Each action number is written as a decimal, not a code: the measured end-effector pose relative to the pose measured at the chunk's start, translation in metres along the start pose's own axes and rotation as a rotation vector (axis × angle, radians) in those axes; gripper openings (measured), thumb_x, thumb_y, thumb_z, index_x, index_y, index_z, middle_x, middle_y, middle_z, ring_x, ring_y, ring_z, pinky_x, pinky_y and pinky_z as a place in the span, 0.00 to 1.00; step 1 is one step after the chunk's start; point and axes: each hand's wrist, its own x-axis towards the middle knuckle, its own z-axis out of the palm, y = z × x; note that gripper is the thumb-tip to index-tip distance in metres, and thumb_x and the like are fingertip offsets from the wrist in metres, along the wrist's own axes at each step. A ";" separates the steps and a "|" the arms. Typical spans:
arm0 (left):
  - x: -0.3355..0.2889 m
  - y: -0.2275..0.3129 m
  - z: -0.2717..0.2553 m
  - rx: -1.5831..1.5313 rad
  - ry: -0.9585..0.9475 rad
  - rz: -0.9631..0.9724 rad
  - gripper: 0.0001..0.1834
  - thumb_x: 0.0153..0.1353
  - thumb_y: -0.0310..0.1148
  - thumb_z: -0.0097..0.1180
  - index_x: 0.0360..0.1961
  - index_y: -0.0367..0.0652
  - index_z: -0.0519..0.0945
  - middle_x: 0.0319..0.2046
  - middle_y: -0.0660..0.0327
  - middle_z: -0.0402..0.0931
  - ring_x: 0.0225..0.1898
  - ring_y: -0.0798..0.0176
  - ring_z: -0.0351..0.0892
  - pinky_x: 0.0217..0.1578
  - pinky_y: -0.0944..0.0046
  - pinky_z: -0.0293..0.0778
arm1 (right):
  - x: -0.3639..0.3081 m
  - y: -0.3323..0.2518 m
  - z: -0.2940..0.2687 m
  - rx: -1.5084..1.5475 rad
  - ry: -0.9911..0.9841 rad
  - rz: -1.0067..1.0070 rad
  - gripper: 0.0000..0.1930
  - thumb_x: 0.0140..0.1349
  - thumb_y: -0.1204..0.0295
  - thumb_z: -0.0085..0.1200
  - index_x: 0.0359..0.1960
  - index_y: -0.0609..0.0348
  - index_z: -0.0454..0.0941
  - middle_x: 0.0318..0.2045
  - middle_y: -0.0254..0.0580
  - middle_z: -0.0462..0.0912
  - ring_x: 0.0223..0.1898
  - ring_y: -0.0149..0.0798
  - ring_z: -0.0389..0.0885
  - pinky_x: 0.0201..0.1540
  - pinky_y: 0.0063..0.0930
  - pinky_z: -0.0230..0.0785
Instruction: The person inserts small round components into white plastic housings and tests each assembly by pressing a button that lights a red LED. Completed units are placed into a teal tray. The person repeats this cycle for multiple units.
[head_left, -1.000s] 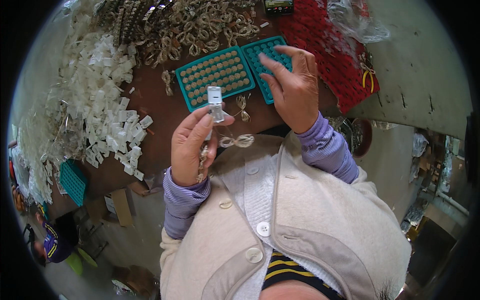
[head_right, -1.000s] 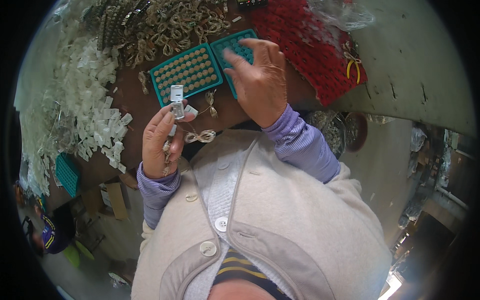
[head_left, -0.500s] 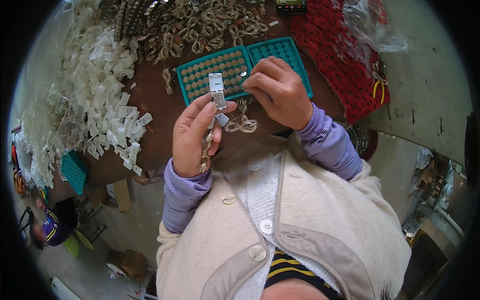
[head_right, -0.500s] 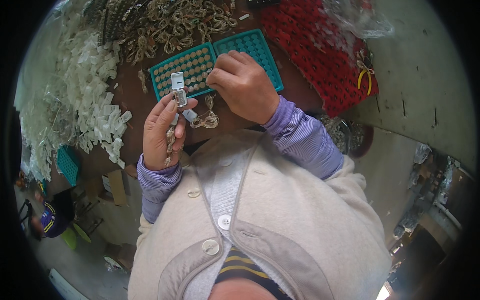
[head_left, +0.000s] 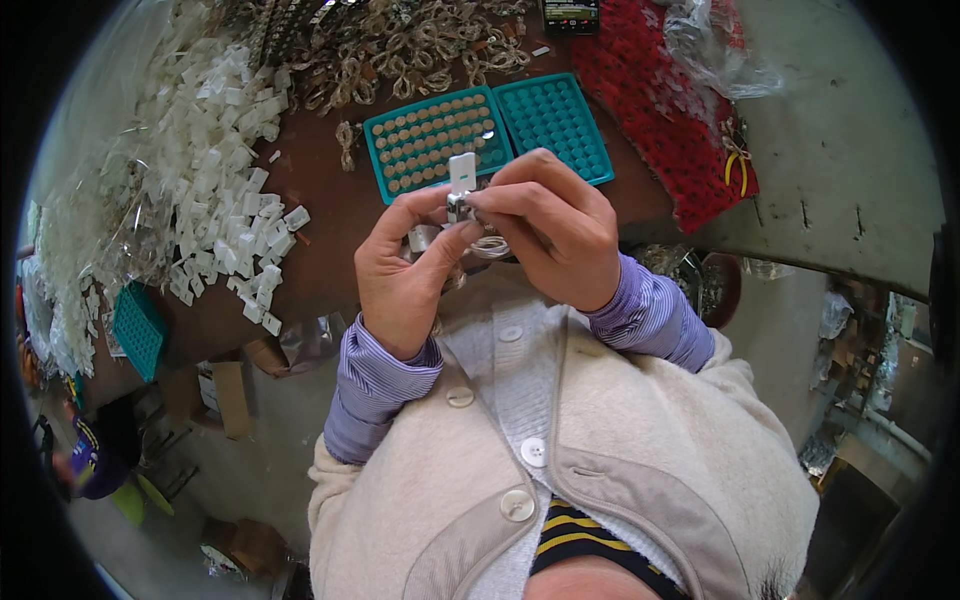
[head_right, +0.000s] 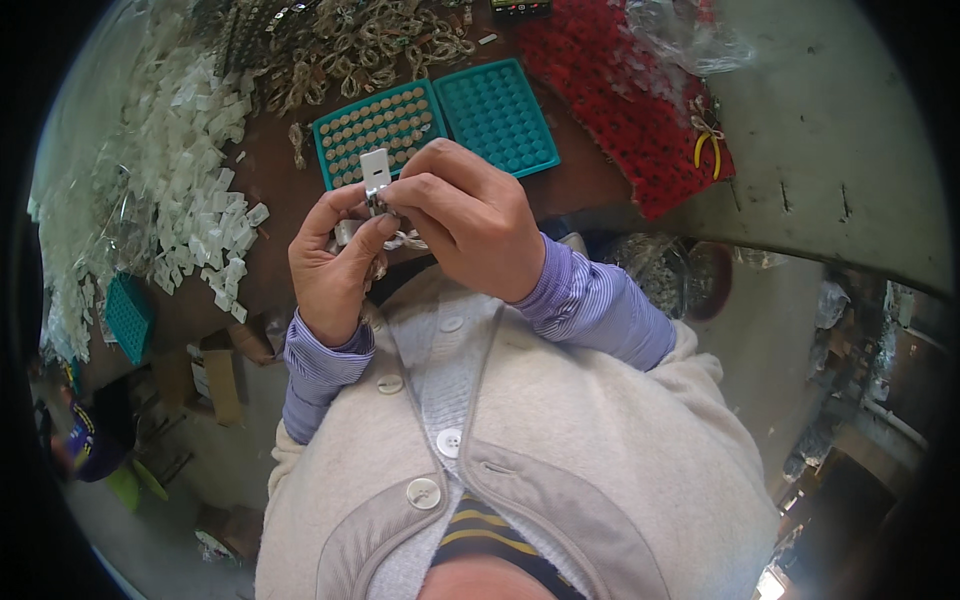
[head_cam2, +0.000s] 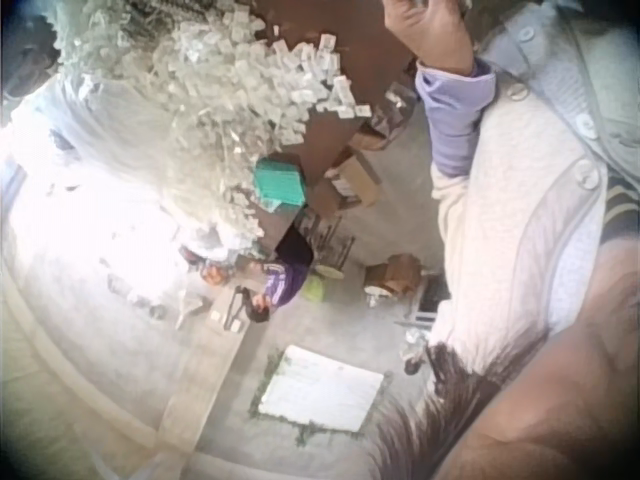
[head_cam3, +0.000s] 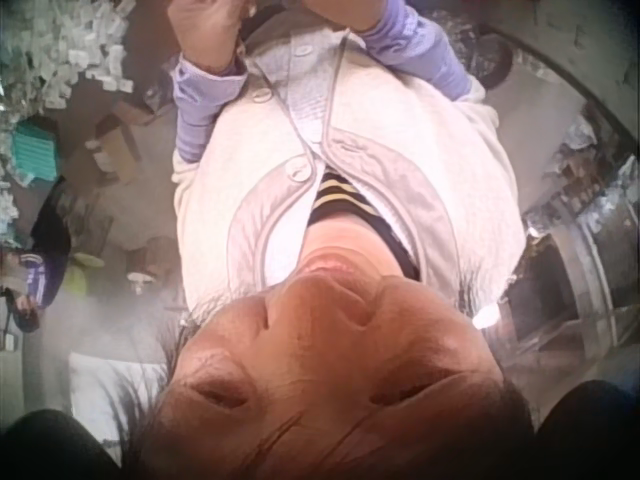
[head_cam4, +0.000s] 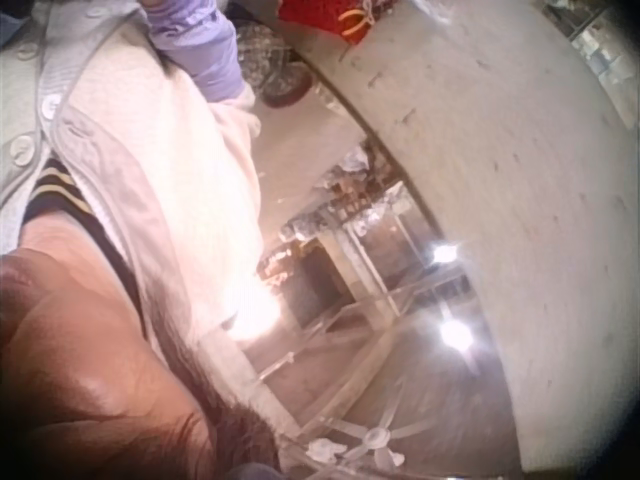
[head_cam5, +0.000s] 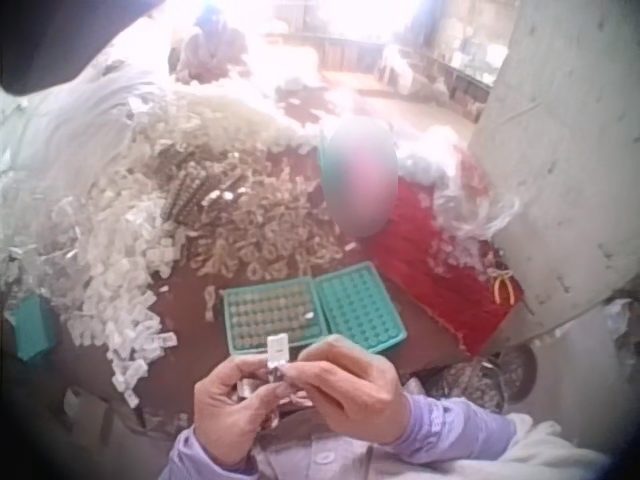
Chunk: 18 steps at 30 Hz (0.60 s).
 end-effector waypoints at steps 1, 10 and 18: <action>0.001 0.000 -0.001 -0.007 -0.023 -0.003 0.18 0.68 0.24 0.71 0.58 0.41 0.86 0.40 0.68 0.83 0.32 0.80 0.76 0.29 0.78 0.72 | -0.001 -0.001 0.000 0.000 0.036 -0.007 0.12 0.54 0.84 0.70 0.40 0.63 0.83 0.35 0.44 0.82 0.34 0.45 0.85 0.33 0.34 0.79; 0.016 0.003 -0.009 -0.001 -0.143 -0.107 0.17 0.70 0.27 0.70 0.58 0.40 0.85 0.36 0.69 0.83 0.27 0.82 0.74 0.25 0.77 0.69 | -0.002 0.011 0.006 0.042 0.001 0.022 0.12 0.57 0.84 0.70 0.42 0.63 0.85 0.36 0.44 0.85 0.35 0.43 0.86 0.34 0.33 0.80; 0.038 0.004 -0.010 -0.133 -0.053 -0.171 0.13 0.77 0.33 0.61 0.55 0.37 0.82 0.35 0.61 0.88 0.22 0.83 0.70 0.23 0.78 0.65 | 0.019 0.070 -0.007 -0.101 0.049 0.170 0.09 0.59 0.80 0.70 0.42 0.60 0.90 0.35 0.43 0.85 0.39 0.47 0.85 0.44 0.35 0.79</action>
